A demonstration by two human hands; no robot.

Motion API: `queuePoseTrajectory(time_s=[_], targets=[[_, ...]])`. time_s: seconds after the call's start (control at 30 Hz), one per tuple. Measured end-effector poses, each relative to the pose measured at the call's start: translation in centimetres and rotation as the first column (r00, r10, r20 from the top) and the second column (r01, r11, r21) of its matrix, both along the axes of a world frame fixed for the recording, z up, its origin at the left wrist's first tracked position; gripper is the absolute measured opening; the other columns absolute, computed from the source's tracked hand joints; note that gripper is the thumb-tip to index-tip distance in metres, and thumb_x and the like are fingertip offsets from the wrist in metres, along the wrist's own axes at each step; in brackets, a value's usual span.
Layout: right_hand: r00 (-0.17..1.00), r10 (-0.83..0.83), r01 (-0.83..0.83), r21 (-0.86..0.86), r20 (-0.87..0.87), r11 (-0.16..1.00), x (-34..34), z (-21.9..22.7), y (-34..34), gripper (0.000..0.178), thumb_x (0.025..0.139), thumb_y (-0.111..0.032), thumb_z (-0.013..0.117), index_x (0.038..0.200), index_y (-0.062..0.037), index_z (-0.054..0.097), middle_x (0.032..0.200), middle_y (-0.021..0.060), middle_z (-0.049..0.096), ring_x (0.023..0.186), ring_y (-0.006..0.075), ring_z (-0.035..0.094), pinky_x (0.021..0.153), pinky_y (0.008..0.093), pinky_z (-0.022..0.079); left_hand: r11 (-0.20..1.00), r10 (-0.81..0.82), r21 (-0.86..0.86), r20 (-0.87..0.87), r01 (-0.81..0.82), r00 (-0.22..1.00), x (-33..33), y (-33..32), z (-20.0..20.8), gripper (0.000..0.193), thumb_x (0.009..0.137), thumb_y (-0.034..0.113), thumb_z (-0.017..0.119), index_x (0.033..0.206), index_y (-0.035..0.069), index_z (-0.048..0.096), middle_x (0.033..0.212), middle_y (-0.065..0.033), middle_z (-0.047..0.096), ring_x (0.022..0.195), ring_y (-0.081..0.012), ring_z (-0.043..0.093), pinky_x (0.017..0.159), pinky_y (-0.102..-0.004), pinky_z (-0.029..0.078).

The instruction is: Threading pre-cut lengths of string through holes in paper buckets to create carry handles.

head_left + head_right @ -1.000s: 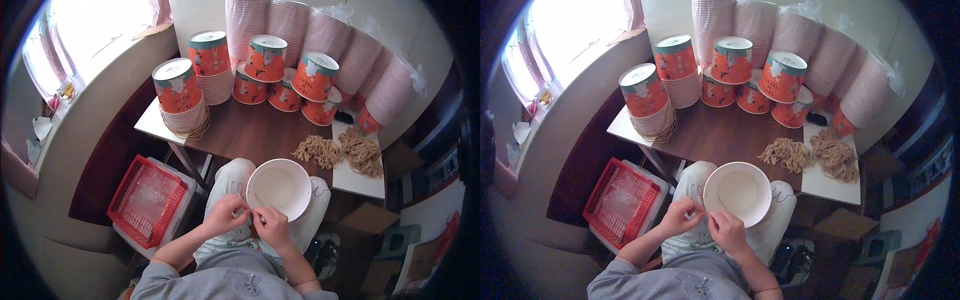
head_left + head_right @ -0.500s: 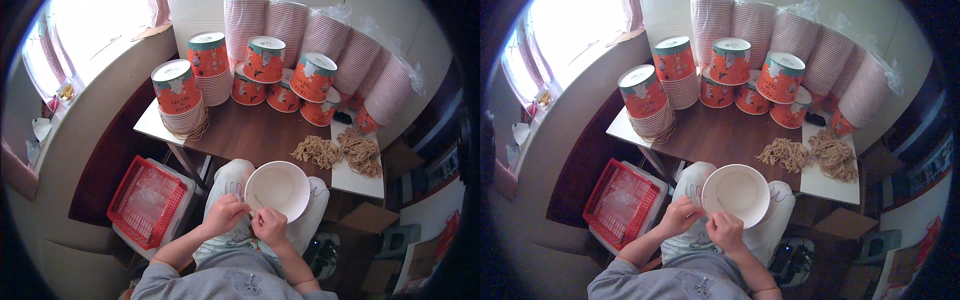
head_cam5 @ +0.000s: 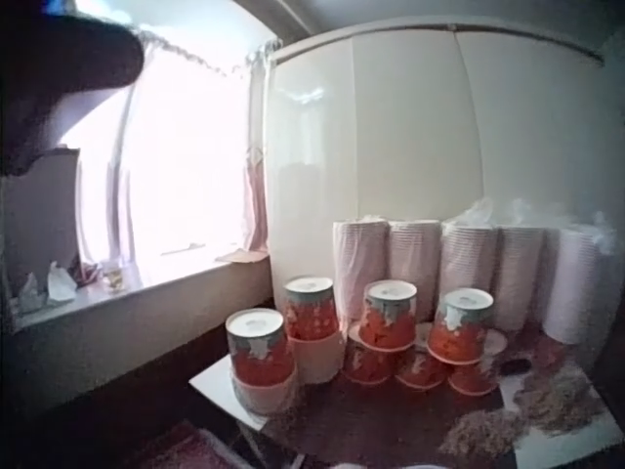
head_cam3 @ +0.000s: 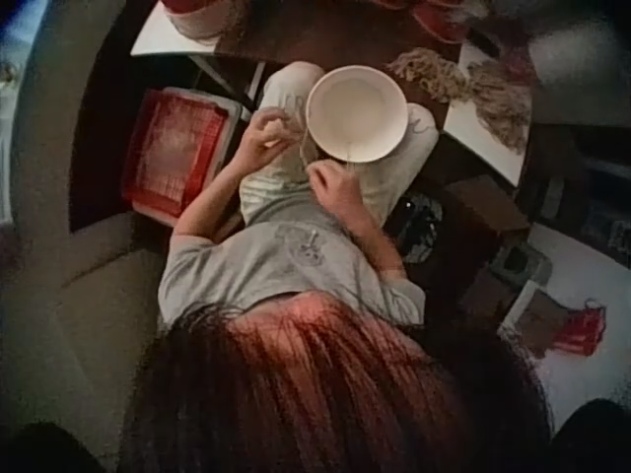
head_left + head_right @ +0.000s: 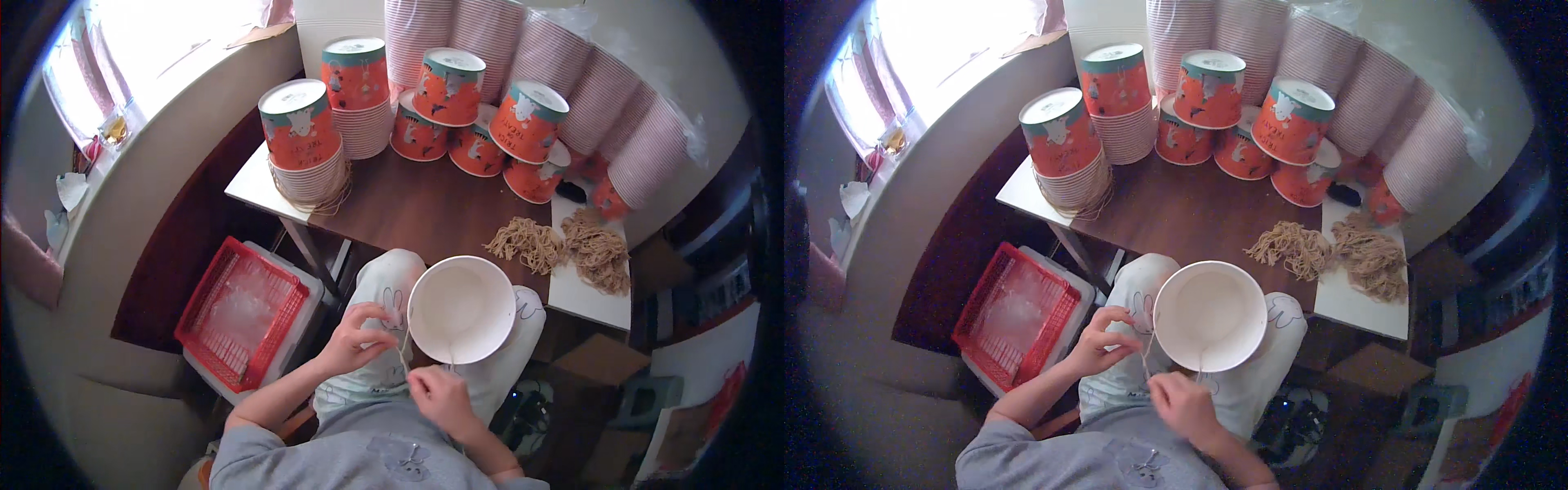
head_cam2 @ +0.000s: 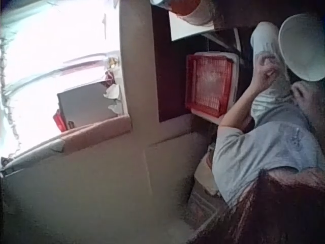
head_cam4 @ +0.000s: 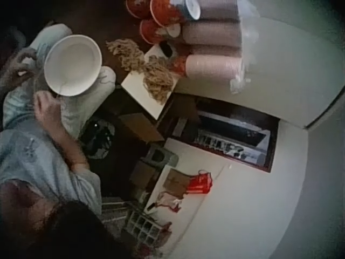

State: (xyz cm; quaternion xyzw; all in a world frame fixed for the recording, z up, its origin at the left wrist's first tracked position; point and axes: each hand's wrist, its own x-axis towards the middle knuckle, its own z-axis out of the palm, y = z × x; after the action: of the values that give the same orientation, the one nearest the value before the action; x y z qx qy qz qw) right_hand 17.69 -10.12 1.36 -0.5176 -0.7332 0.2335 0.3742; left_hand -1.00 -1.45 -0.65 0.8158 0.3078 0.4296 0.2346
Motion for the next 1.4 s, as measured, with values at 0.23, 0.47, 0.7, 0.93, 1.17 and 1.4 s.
queuePoseTrajectory(time_s=[0.23,0.47,0.7,0.93,1.17,1.4], targets=[[0.971,0.125,-0.177,0.266,0.204,0.948,-2.7,-2.3,-1.4,0.009,0.070,-0.011,0.061,0.068,-0.0097,0.052,0.055,0.0015,0.047,0.047,0.0141,0.052,0.040,0.0276,0.040,0.474,0.034,-0.879,0.069,0.044,0.997,-2.8,-3.4,-1.9,0.013,0.079,0.016,0.063,0.083,0.003,0.062,0.078,-0.0029,0.060,0.070,-0.0076,0.055,0.058,-0.0238,0.043],[0.876,0.185,-0.327,0.267,0.445,0.907,-4.7,-5.3,-2.5,0.010,0.069,-0.014,0.054,0.063,-0.0121,0.046,0.054,-0.0008,0.046,0.045,0.0117,0.052,0.039,0.0263,0.043,0.555,-0.144,-0.832,-0.119,-0.019,0.982,-2.0,-4.4,-0.7,0.019,0.073,0.017,0.068,0.083,0.003,0.061,0.076,-0.0021,0.058,0.072,-0.0079,0.055,0.064,-0.0231,0.046],[0.893,0.206,-0.315,0.228,0.401,0.921,-5.2,-5.7,-3.0,0.011,0.068,-0.016,0.054,0.062,-0.0132,0.046,0.052,-0.0006,0.046,0.044,0.0120,0.052,0.038,0.0264,0.043,0.400,-0.214,-0.915,-0.027,0.062,0.976,-2.7,-5.1,-2.4,0.015,0.074,0.016,0.066,0.075,0.002,0.061,0.070,-0.0007,0.058,0.070,-0.0074,0.054,0.064,-0.0232,0.045],[0.900,0.206,-0.291,0.178,0.385,0.940,-5.1,-5.6,-3.0,0.011,0.069,-0.018,0.055,0.063,-0.0127,0.047,0.053,0.0002,0.049,0.045,0.0131,0.054,0.040,0.0272,0.045,0.124,-0.145,-0.991,-0.057,-0.039,0.988,-2.8,-4.9,-1.8,0.017,0.078,0.017,0.061,0.082,0.001,0.065,0.074,-0.0026,0.063,0.068,-0.0073,0.056,0.058,-0.0226,0.045],[0.910,0.300,-0.321,0.028,0.285,0.947,-4.8,-5.8,-2.9,0.010,0.071,-0.016,0.055,0.068,-0.0091,0.049,0.054,0.0040,0.053,0.049,0.0177,0.058,0.042,0.0321,0.046,0.084,0.023,-0.993,0.081,0.079,0.996,-2.0,-5.6,-3.3,0.012,0.074,0.015,0.062,0.076,0.003,0.066,0.070,-0.0012,0.063,0.063,-0.0065,0.054,0.053,-0.0211,0.041],[0.891,0.453,-0.445,-0.203,-0.005,0.872,-3.5,-4.5,-2.1,0.009,0.074,-0.015,0.053,0.074,-0.0070,0.049,0.060,0.0093,0.055,0.054,0.0277,0.058,0.047,0.0403,0.045,0.011,0.088,-0.989,0.149,0.149,0.985,-0.7,-4.3,-3.3,0.012,0.076,0.013,0.060,0.076,0.002,0.064,0.073,-0.0042,0.063,0.066,-0.0087,0.056,0.057,-0.0214,0.041]])
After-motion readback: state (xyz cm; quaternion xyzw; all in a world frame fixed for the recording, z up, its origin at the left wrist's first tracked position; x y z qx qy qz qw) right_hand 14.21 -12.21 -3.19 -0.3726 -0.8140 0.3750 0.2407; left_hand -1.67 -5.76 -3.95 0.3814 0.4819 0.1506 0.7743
